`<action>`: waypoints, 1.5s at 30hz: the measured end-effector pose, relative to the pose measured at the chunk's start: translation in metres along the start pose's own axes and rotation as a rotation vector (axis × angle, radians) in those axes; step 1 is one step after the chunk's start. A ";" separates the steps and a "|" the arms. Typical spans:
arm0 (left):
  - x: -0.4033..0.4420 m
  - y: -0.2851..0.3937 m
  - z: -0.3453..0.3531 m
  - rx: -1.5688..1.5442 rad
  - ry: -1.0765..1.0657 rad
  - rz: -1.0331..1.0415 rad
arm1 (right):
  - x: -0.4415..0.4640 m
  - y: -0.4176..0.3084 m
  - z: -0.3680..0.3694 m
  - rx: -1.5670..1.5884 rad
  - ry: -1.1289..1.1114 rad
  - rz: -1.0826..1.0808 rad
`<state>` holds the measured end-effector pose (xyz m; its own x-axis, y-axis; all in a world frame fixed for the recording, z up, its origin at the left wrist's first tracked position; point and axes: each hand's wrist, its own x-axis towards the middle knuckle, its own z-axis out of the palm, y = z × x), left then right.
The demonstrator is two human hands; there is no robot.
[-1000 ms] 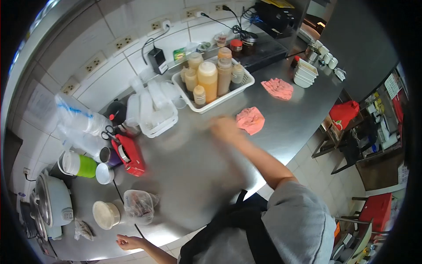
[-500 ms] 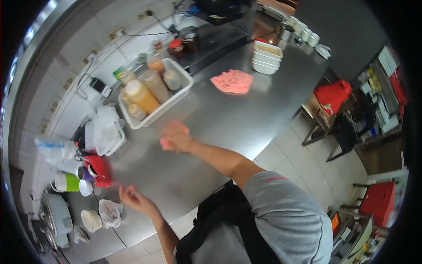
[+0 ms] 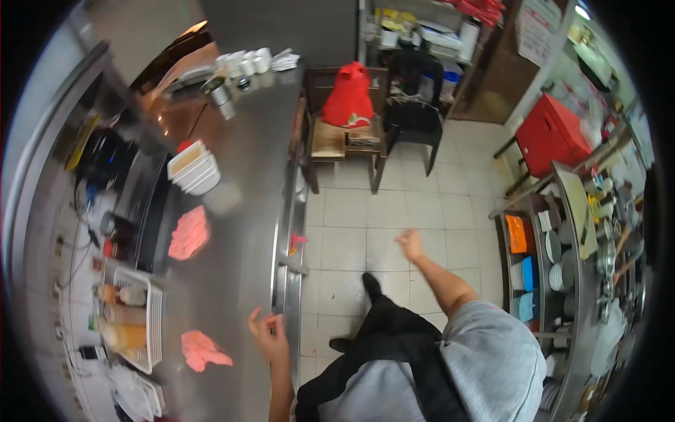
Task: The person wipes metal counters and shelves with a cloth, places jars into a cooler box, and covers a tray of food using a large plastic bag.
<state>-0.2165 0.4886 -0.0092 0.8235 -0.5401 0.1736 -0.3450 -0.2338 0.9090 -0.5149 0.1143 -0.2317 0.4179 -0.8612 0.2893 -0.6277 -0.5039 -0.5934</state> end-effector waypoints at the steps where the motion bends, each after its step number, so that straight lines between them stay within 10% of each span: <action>1: 0.009 0.014 0.027 0.082 -0.057 0.141 | -0.022 0.054 -0.045 0.067 -0.104 0.444; 3: 0.026 0.043 0.081 0.143 -0.137 0.286 | -0.097 0.138 -0.100 -0.212 0.102 0.848; 5: 0.041 0.065 0.145 0.146 -0.161 0.363 | -0.177 0.233 -0.131 -0.614 -0.338 1.149; 6: 0.049 0.066 0.175 0.130 -0.204 0.324 | -0.196 0.268 -0.137 -0.594 -0.934 1.165; 9: 0.069 0.041 0.276 0.136 -0.317 0.287 | -0.214 0.253 -0.159 -0.445 -0.724 1.302; 10: 0.072 0.014 0.307 0.172 -0.390 0.238 | -0.193 0.254 -0.157 -0.436 -1.046 1.199; 13: 0.075 -0.083 0.363 0.722 -1.098 -0.254 | -0.205 0.363 -0.108 -0.166 -1.036 0.623; 15: 0.046 -0.161 0.365 0.851 -1.283 -0.069 | -0.123 0.343 -0.135 -0.366 -1.095 0.132; 17: 0.041 -0.173 0.366 0.950 -1.672 -0.075 | -0.042 0.342 -0.143 -0.409 -1.074 0.173; 21: 0.058 -0.140 0.374 0.751 -1.303 -0.698 | 0.063 0.426 -0.104 -0.456 -0.882 0.049; 24: 0.092 -0.126 0.404 0.649 -1.109 -0.899 | 0.118 0.475 -0.087 0.126 -0.614 0.516; 29: 0.226 -0.083 0.523 0.936 -1.311 -0.516 | 0.264 0.456 -0.167 0.224 -0.533 0.825; 34: 0.368 -0.078 0.783 1.125 -1.376 0.540 | 0.291 0.567 -0.239 1.214 -0.178 1.316; 39: 0.406 0.158 1.073 0.374 -1.080 0.265 | 0.400 0.664 -0.310 1.072 0.108 1.479; 45: 0.380 0.305 1.316 0.100 -1.310 0.295 | 0.709 0.845 -0.272 1.390 0.015 0.868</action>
<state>-0.6014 -0.8519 -0.1644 -0.3007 -0.9363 -0.1814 -0.5109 -0.0025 0.8597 -0.9270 -0.9403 -0.3235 0.2652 -0.8423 -0.4694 0.3846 0.5388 -0.7495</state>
